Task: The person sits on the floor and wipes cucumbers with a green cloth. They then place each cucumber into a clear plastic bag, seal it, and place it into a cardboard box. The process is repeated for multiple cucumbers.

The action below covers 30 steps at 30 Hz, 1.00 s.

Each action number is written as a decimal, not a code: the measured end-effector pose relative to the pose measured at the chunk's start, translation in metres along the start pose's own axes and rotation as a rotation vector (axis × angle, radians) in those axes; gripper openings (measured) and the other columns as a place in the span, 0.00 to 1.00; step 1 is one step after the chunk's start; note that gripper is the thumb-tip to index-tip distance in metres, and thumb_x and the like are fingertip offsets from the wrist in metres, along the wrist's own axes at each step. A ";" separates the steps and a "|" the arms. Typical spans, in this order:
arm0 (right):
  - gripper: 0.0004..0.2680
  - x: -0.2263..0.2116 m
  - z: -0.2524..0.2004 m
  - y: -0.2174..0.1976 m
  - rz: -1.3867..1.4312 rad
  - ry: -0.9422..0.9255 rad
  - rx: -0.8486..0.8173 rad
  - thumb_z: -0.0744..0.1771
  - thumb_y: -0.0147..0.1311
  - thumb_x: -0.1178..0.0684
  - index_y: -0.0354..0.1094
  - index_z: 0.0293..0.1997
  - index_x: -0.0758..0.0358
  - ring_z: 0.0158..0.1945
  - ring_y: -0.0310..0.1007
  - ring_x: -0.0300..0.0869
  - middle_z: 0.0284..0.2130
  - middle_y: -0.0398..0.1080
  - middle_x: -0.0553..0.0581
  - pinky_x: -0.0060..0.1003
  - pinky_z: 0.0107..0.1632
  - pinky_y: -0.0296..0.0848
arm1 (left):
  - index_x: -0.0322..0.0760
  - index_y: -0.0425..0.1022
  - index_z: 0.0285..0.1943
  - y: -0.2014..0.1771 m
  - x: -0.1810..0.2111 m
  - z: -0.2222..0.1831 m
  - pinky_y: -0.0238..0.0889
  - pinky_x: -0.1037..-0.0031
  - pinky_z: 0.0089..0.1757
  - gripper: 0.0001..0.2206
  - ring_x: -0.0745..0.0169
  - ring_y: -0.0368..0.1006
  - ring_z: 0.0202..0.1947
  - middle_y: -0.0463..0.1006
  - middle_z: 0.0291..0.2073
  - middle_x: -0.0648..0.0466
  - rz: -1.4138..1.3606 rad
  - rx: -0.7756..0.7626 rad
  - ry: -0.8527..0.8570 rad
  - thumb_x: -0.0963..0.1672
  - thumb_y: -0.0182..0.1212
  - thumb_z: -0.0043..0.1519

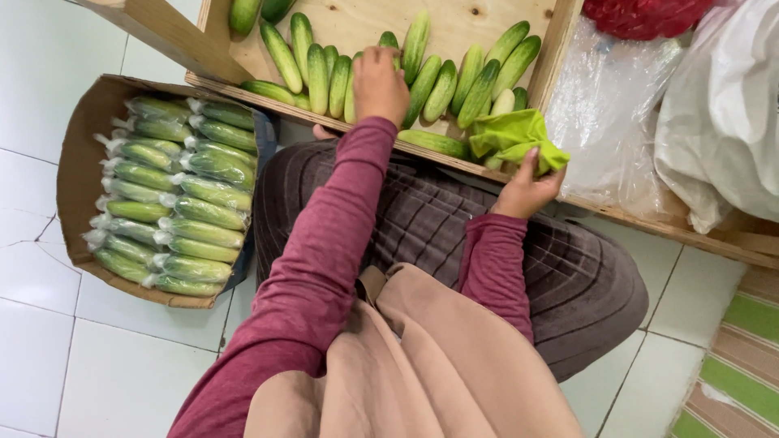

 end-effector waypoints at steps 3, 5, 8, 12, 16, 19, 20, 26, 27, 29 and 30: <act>0.11 0.014 0.007 -0.012 0.260 0.121 0.157 0.66 0.62 0.56 0.69 0.53 0.65 0.51 0.79 0.52 0.49 0.76 0.64 0.48 0.49 0.85 | 0.34 0.61 0.64 0.029 -0.068 0.045 0.62 0.54 0.61 0.24 0.42 0.60 0.64 0.66 0.63 0.42 0.071 -0.017 -0.272 0.44 0.65 0.62; 0.11 0.012 0.009 -0.014 0.231 0.097 0.175 0.66 0.62 0.56 0.70 0.52 0.66 0.52 0.79 0.52 0.49 0.76 0.64 0.47 0.51 0.82 | 0.35 0.62 0.64 0.044 -0.084 0.053 0.65 0.55 0.59 0.25 0.43 0.59 0.64 0.65 0.64 0.43 0.109 -0.054 -0.319 0.43 0.67 0.60; 0.11 0.012 0.006 -0.014 0.206 0.106 0.180 0.66 0.62 0.56 0.70 0.52 0.66 0.52 0.79 0.51 0.48 0.77 0.63 0.46 0.53 0.82 | 0.35 0.65 0.63 0.047 -0.092 0.055 0.65 0.56 0.59 0.24 0.42 0.60 0.64 0.66 0.63 0.42 0.071 -0.073 -0.383 0.39 0.66 0.58; 0.11 0.015 0.003 -0.012 0.188 0.148 0.174 0.66 0.61 0.58 0.70 0.53 0.65 0.50 0.80 0.50 0.47 0.77 0.62 0.44 0.51 0.83 | 0.34 0.70 0.58 0.030 -0.075 0.048 0.65 0.58 0.59 0.20 0.47 0.67 0.58 0.74 0.54 0.44 -0.094 0.004 -0.313 0.39 0.68 0.58; 0.11 0.022 0.002 -0.012 0.199 0.128 0.153 0.66 0.61 0.58 0.70 0.53 0.65 0.52 0.78 0.50 0.48 0.76 0.62 0.45 0.53 0.80 | 0.36 0.68 0.66 0.023 -0.025 0.032 0.64 0.54 0.63 0.27 0.50 0.72 0.60 0.76 0.57 0.49 -0.346 -0.030 -0.143 0.41 0.71 0.57; 0.09 0.016 0.001 -0.008 0.147 0.086 0.121 0.66 0.61 0.57 0.72 0.50 0.64 0.49 0.79 0.48 0.44 0.77 0.60 0.44 0.51 0.80 | 0.37 0.69 0.64 0.050 -0.001 0.019 0.73 0.65 0.59 0.24 0.53 0.76 0.57 0.78 0.57 0.48 -0.624 -0.165 -0.122 0.40 0.69 0.57; 0.10 0.014 0.000 -0.005 0.148 0.074 0.096 0.66 0.61 0.56 0.72 0.51 0.64 0.49 0.79 0.49 0.45 0.77 0.60 0.45 0.52 0.80 | 0.37 0.69 0.64 0.060 0.007 0.014 0.69 0.63 0.61 0.25 0.51 0.74 0.59 0.77 0.58 0.48 -0.617 -0.209 -0.090 0.40 0.70 0.57; 0.10 0.015 -0.001 -0.001 0.145 0.053 0.048 0.67 0.62 0.56 0.72 0.52 0.64 0.49 0.78 0.49 0.45 0.77 0.60 0.45 0.52 0.79 | 0.33 0.69 0.64 0.134 0.011 0.012 0.69 0.62 0.58 0.26 0.50 0.76 0.56 0.78 0.56 0.44 -0.485 -0.225 0.080 0.41 0.72 0.56; 0.10 0.016 -0.002 0.000 0.121 0.055 0.036 0.67 0.61 0.56 0.72 0.52 0.64 0.48 0.78 0.49 0.45 0.77 0.60 0.44 0.51 0.80 | 0.33 0.71 0.64 0.146 0.007 0.012 0.73 0.60 0.53 0.24 0.50 0.79 0.52 0.80 0.53 0.44 -0.469 -0.239 0.093 0.41 0.70 0.58; 0.10 0.012 -0.004 0.002 0.128 0.064 0.021 0.67 0.61 0.56 0.71 0.52 0.65 0.48 0.78 0.48 0.45 0.77 0.60 0.44 0.52 0.80 | 0.34 0.75 0.60 0.139 0.008 0.012 0.71 0.60 0.53 0.18 0.49 0.78 0.52 0.80 0.53 0.45 -0.375 -0.247 0.091 0.40 0.66 0.59; 0.10 0.010 -0.005 0.004 0.136 0.073 0.005 0.67 0.61 0.57 0.71 0.52 0.65 0.49 0.78 0.48 0.45 0.77 0.60 0.44 0.52 0.80 | 0.36 0.78 0.56 0.135 0.007 0.011 0.69 0.61 0.54 0.14 0.48 0.77 0.53 0.80 0.53 0.46 -0.280 -0.254 0.090 0.39 0.61 0.61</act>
Point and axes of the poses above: each hand's wrist, its own z-axis towards the middle knuckle, its own y-axis out of the palm, x = y × z, the point moved 7 cm from there along z, towards the middle knuckle
